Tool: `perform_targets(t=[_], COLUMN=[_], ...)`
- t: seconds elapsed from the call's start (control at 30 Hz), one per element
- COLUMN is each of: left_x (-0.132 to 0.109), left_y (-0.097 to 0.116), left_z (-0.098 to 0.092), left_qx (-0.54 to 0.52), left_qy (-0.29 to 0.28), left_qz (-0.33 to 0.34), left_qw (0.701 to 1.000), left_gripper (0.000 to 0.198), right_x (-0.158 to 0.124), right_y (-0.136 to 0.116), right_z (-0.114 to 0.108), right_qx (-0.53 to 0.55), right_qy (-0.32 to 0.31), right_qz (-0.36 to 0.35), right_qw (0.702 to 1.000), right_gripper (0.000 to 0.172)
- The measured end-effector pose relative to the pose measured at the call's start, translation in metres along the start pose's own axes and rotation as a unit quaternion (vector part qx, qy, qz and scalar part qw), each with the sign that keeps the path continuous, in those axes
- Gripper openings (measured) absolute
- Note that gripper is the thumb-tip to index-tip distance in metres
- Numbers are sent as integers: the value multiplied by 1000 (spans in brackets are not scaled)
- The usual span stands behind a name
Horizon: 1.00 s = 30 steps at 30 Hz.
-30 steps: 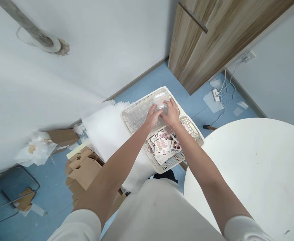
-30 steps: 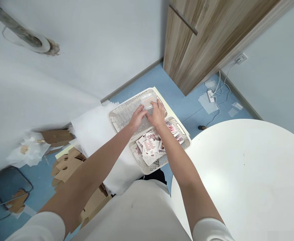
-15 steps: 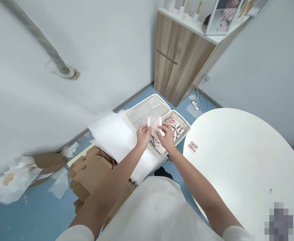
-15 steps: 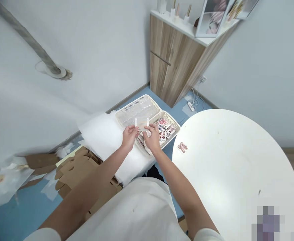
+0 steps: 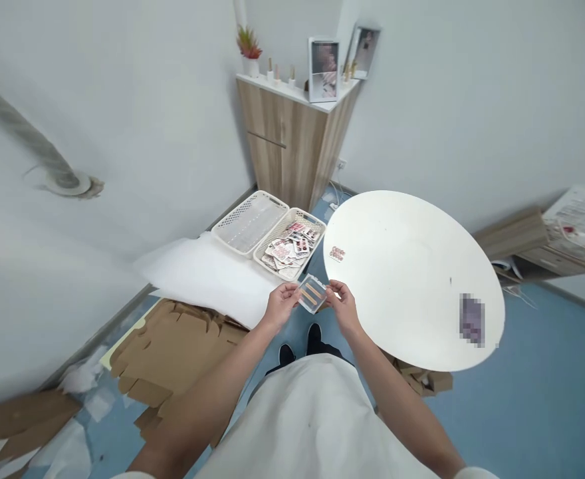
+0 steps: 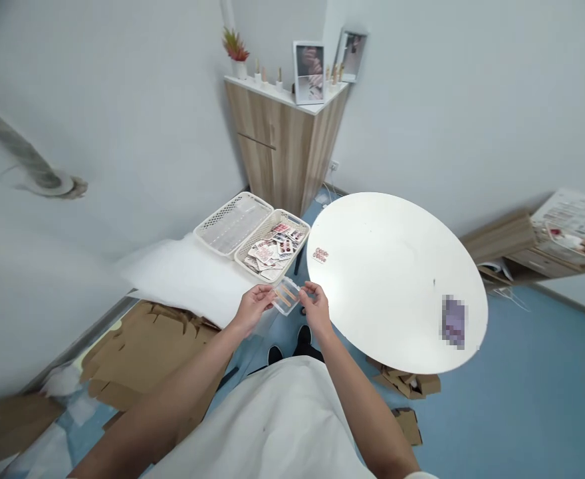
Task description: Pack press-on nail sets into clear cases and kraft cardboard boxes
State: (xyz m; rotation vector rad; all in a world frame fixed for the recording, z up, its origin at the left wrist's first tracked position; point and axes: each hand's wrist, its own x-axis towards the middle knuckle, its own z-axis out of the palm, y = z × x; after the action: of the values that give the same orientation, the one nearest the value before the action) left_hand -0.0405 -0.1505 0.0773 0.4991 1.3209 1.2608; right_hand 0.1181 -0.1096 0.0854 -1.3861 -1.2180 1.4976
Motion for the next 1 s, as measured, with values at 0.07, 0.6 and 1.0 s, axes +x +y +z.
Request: perform_targets(t=[0.07, 0.6, 1.0], left_x=[-3, -2, -7], left_y=[-3, -57, -94], left_z=[12, 156, 222], left_qx=[14, 79, 80], left_qy=[-44, -129, -110], left_qz=[2, -36, -66], left_qw=[999, 988, 989], left_gripper=[36, 39, 35], right_x=[-9, -49, -37], right_y=[-2, 29, 37], right_z=[-14, -149, -214], right_qx=[27, 116, 138], right_qy=[2, 82, 80], right_qz=[3, 46, 61], right_qw=[1000, 989, 985], right_gripper=[37, 51, 46])
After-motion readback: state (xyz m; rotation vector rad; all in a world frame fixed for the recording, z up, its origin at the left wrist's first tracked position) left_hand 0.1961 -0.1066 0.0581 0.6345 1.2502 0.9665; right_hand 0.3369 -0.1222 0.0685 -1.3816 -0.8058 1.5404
